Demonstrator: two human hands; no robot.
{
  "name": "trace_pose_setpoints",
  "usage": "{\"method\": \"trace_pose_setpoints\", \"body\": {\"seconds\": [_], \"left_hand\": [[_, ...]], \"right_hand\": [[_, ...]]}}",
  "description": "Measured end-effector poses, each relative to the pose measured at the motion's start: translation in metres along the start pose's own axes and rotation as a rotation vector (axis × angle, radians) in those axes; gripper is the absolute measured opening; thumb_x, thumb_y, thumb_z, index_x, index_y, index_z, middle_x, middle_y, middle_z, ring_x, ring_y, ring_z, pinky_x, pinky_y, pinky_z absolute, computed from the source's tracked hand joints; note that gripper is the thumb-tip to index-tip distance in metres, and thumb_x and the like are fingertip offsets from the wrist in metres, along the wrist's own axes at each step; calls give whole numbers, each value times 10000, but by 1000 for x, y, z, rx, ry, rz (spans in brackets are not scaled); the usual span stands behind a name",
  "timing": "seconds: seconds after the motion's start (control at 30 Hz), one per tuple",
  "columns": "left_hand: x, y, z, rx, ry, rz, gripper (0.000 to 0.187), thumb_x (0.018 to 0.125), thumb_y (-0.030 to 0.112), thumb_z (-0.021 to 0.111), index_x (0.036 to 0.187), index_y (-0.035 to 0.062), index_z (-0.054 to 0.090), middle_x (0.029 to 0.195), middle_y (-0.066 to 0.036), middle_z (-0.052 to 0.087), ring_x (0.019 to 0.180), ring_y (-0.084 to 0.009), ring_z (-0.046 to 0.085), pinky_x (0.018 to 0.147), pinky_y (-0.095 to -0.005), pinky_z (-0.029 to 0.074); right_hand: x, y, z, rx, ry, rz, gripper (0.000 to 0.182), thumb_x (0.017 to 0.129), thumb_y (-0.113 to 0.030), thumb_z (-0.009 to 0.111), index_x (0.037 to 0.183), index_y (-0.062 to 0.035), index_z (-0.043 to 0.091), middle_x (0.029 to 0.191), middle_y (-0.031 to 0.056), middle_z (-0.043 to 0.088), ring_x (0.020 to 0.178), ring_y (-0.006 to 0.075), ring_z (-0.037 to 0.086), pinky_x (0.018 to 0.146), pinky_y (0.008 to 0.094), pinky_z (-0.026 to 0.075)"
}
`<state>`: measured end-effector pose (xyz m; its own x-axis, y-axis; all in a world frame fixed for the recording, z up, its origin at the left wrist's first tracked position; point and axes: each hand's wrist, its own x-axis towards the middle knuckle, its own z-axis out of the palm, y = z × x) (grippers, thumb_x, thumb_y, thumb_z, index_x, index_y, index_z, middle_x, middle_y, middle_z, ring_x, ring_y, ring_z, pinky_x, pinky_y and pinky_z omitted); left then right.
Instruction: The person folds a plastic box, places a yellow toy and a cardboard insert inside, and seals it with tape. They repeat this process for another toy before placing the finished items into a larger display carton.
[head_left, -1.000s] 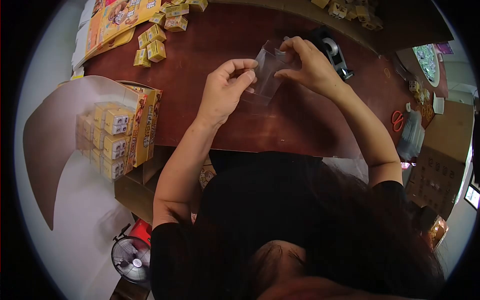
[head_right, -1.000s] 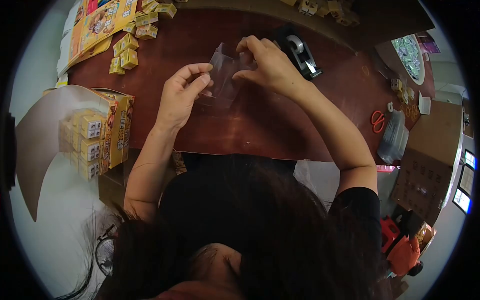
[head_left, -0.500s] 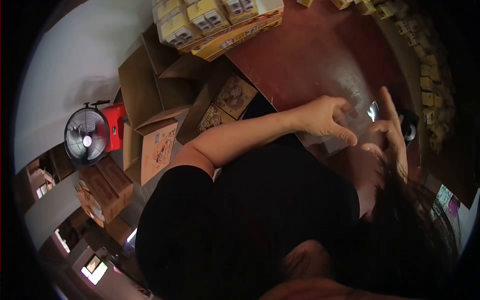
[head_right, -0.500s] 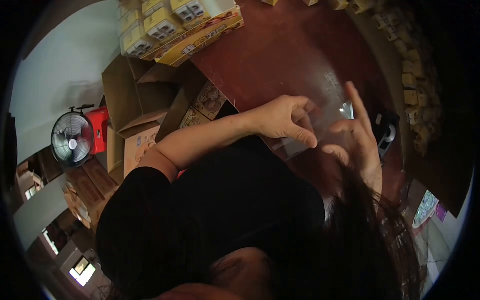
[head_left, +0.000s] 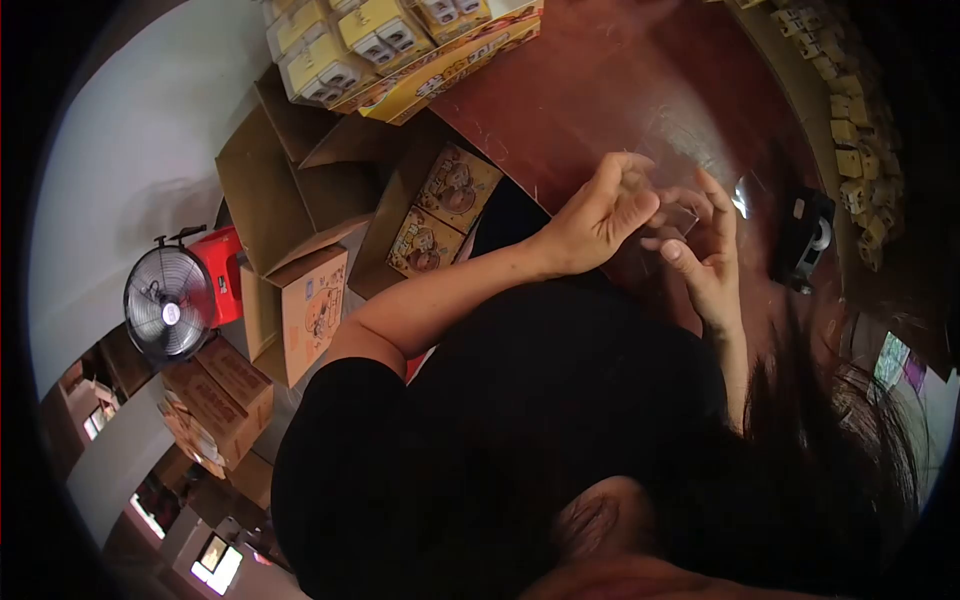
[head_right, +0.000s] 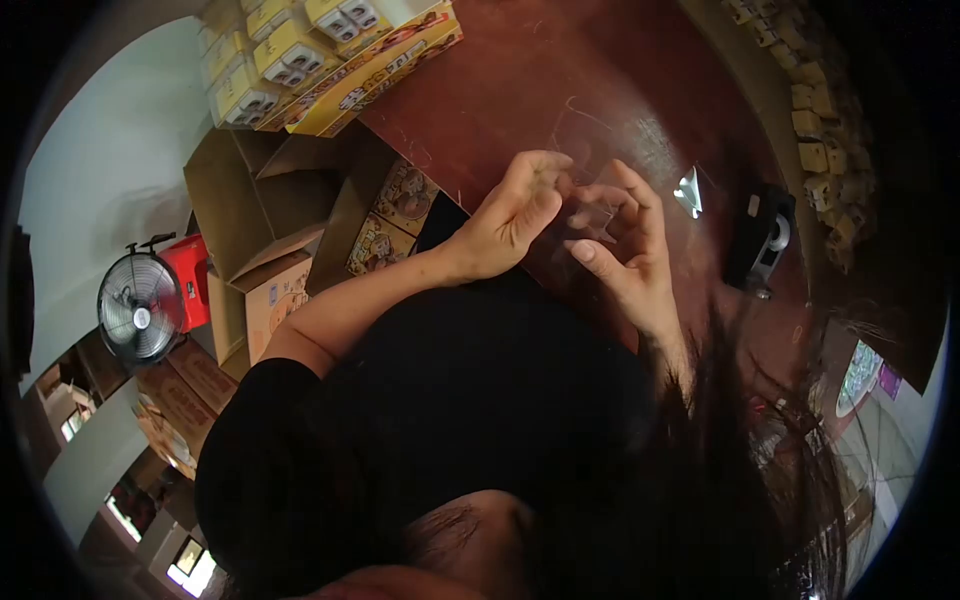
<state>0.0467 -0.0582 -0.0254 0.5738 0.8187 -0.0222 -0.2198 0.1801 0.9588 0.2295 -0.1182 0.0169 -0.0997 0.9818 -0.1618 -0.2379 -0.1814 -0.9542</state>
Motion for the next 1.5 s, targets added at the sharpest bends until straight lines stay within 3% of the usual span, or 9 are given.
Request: {"method": "trace_pose_setpoints", "body": {"seconds": [0.2,0.37,0.57,0.6,0.7,0.8,0.97,1.13,1.5], "left_hand": [[-11,8,-11,241,64,180,827,960,378,694,1490,63,142,1307,-180,468,941,-143,578,763,-283,512],[-17,17,-29,318,-191,21,238,985,263,653,1117,65,653,1335,-116,454,1088,-195,581,896,-336,513],[-13,5,-29,570,-228,369,213,1003,175,596,1169,42,594,1345,-184,482,1170,-258,572,998,-383,486],[-24,-8,-11,-40,-58,136,328,977,117,644,1247,45,471,1349,-200,495,1207,-266,564,1044,-403,469],[-19,0,-15,-72,-107,50,516,953,123,701,1281,36,312,1354,-225,501,1251,-268,553,1059,-405,466],[-17,1,-18,122,-204,30,544,956,124,699,1287,29,278,1337,-233,521,1249,-274,560,1059,-400,467],[-16,10,-10,9,-163,-44,449,945,141,719,1241,17,406,1353,-224,560,1234,-253,583,1051,-381,476],[-15,16,-7,216,-204,4,222,934,93,716,1074,6,568,1333,-165,600,1173,-197,618,971,-338,528],[4,29,-13,275,-186,-158,188,943,89,686,1053,-3,563,1182,-145,684,1043,-185,676,918,-321,549]], "right_hand": [[7,-3,10,-27,-23,26,736,893,-33,737,1518,-105,356,1324,87,524,1121,173,566,990,353,492],[7,-5,6,-67,-131,97,550,879,-38,755,1373,-88,517,1243,44,521,1104,171,549,949,322,494],[0,3,-6,-179,-157,100,398,853,-65,782,1202,-97,593,1173,48,483,1020,147,536,856,296,540],[0,5,-13,-221,-175,46,374,849,-82,794,1173,-92,609,1229,56,496,1090,164,557,892,317,544],[-6,8,-16,-292,-146,-96,301,857,-45,765,1110,-74,605,1403,126,503,1355,267,456,1086,391,415],[-11,20,-23,-335,-98,-252,282,860,-118,793,1092,-83,638,1290,99,586,1250,237,564,1048,402,486],[-15,14,-18,-51,-18,-203,256,853,-173,805,1040,-85,654,1191,72,645,1193,236,589,1044,393,461],[-15,1,-19,-568,-84,-302,230,864,-81,782,1053,-37,661,1129,69,638,1125,198,588,965,353,494],[1,-5,-19,-361,-41,7,165,906,-131,747,1036,-37,710,1116,74,642,1050,177,623,932,325,509]]}}
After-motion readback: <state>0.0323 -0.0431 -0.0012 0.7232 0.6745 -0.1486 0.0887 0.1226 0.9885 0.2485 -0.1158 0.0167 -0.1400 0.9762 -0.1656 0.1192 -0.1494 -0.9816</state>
